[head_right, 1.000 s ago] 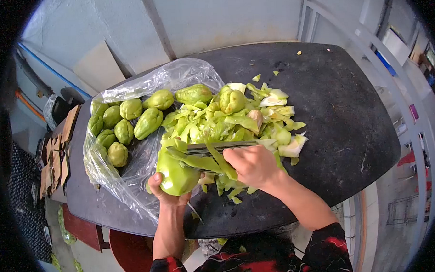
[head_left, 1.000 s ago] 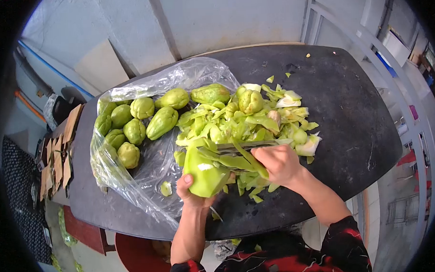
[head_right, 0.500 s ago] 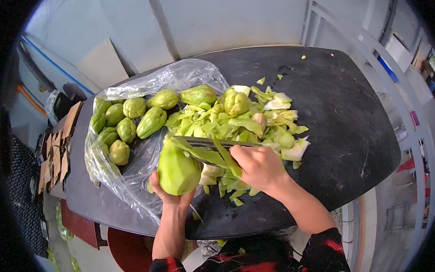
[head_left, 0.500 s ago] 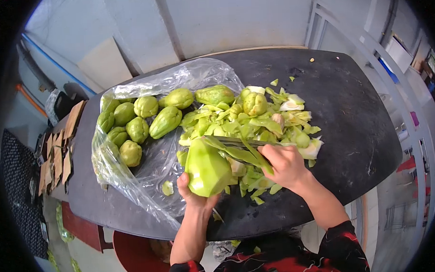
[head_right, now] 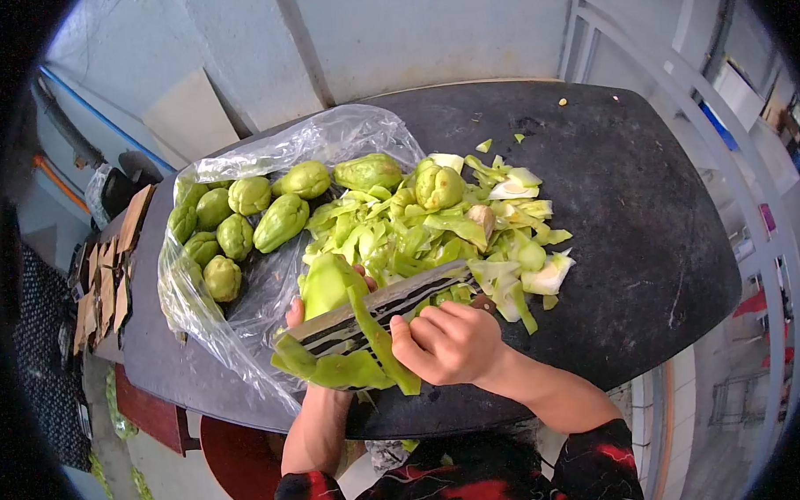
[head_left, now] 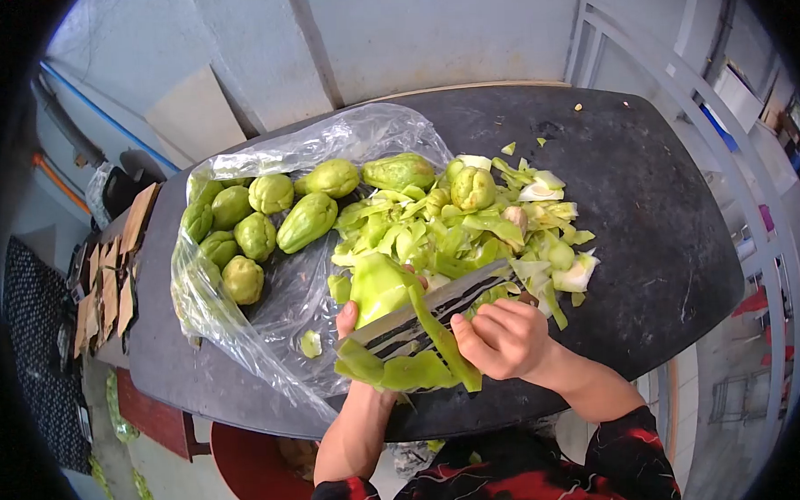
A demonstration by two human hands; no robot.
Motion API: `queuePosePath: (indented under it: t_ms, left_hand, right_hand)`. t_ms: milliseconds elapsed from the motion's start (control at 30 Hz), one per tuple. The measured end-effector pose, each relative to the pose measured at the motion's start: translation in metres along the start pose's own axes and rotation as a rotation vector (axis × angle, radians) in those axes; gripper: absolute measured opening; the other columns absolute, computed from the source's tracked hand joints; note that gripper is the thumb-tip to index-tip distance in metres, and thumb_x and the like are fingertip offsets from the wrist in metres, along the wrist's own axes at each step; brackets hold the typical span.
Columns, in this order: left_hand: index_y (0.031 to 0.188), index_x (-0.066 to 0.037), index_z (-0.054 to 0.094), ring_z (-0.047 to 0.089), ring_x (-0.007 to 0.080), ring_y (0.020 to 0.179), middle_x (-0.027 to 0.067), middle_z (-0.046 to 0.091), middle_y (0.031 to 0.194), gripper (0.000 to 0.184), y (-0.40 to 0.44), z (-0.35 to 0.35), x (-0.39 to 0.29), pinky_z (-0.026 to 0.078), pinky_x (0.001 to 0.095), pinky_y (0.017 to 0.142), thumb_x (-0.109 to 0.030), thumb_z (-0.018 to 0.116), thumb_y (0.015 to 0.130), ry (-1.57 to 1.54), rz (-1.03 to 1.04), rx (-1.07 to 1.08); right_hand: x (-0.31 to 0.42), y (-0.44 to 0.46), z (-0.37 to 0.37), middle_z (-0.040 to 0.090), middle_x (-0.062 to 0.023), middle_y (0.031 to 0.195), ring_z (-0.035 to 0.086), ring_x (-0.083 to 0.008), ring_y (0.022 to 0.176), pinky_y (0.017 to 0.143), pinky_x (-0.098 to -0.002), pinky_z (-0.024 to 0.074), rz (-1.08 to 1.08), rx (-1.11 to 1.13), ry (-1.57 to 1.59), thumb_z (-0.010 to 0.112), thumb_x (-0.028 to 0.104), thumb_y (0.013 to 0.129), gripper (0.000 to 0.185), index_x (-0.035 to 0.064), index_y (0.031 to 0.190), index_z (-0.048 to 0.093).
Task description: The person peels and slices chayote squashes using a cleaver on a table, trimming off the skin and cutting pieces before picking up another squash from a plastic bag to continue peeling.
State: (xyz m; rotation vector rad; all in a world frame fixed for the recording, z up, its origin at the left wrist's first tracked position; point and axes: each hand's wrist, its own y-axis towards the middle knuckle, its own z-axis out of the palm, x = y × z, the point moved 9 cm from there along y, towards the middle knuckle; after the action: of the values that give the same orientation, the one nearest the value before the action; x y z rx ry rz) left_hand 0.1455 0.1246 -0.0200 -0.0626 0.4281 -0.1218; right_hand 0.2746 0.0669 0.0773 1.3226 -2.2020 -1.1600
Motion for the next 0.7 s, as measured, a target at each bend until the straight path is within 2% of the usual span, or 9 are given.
queuePosePath:
  t_ms: [300, 367, 433, 467, 600, 700]
  left_hand:
    - [0.133, -0.001, 0.049, 0.06, 0.0324, 0.109, 0.0202, 0.059, 0.122, 0.079, 0.002, -0.008, 0.001, 0.054, 0.0443, 0.091, -0.052, 0.067, 0.075, 0.015, -0.014, 0.017]
    - [0.137, -0.005, 0.049, 0.057, 0.0328, 0.117, 0.0166, 0.056, 0.131, 0.078, 0.002, -0.021, -0.002, 0.049, 0.0468, 0.099, -0.058, 0.061, 0.08, 0.1, 0.019, 0.065]
    - [0.139, -0.005, 0.047, 0.055, 0.0336, 0.12, 0.0179, 0.056, 0.132, 0.082, -0.002, -0.007, -0.012, 0.048, 0.0472, 0.102, -0.056, 0.065, 0.077, 0.192, 0.093, -0.002]
    - [0.141, -0.006, 0.045, 0.055, 0.0337, 0.121, 0.0197, 0.055, 0.133, 0.086, -0.006, -0.006, -0.012, 0.046, 0.0472, 0.104, -0.055, 0.068, 0.075, 0.178, 0.062, -0.016]
    - [0.142, -0.006, 0.045, 0.056, 0.0343, 0.119, 0.0206, 0.055, 0.133, 0.085, -0.004, -0.004, -0.01, 0.047, 0.0475, 0.103, -0.055, 0.067, 0.076, 0.156, 0.086, 0.082]
    - [0.139, 0.0, 0.044, 0.059, 0.0364, 0.113, 0.0206, 0.055, 0.13, 0.086, -0.001, -0.008, -0.008, 0.05, 0.0469, 0.096, -0.048, 0.068, 0.071, 0.159, 0.01, 0.086]
  right_hand:
    - [-0.001, 0.002, -0.002, 0.047, -0.0002, 0.059, 0.053, -0.0135, 0.052, 0.045, -0.0263, 0.0417, 0.039, 0.002, 0.011, 0.065, 0.006, 0.077, 0.016, -0.0015, 0.091, 0.062]
    - [-0.008, 0.0, 0.0, 0.048, -0.0008, 0.059, 0.053, -0.0144, 0.05, 0.045, -0.0274, 0.0422, 0.067, 0.015, 0.033, 0.065, 0.005, 0.077, 0.015, -0.0014, 0.09, 0.062]
    - [-0.037, -0.012, 0.011, 0.052, -0.0028, 0.058, 0.057, -0.0175, 0.049, 0.044, -0.0307, 0.045, 0.238, 0.053, 0.161, 0.065, 0.004, 0.077, 0.013, -0.0017, 0.089, 0.062]
    - [-0.047, -0.015, 0.013, 0.054, -0.0045, 0.057, 0.06, -0.02, 0.05, 0.045, -0.0327, 0.0479, 0.279, 0.045, 0.164, 0.065, 0.004, 0.079, 0.011, -0.0019, 0.088, 0.063]
    - [-0.037, -0.005, -0.001, 0.054, -0.0044, 0.058, 0.061, -0.0201, 0.051, 0.046, -0.0323, 0.0484, 0.241, 0.047, 0.248, 0.065, 0.003, 0.076, 0.015, -0.0029, 0.09, 0.063]
    - [-0.018, 0.002, -0.008, 0.052, -0.0035, 0.058, 0.059, -0.0189, 0.05, 0.044, -0.0317, 0.0469, 0.151, 0.016, 0.256, 0.066, 0.004, 0.075, 0.017, -0.0034, 0.091, 0.064]
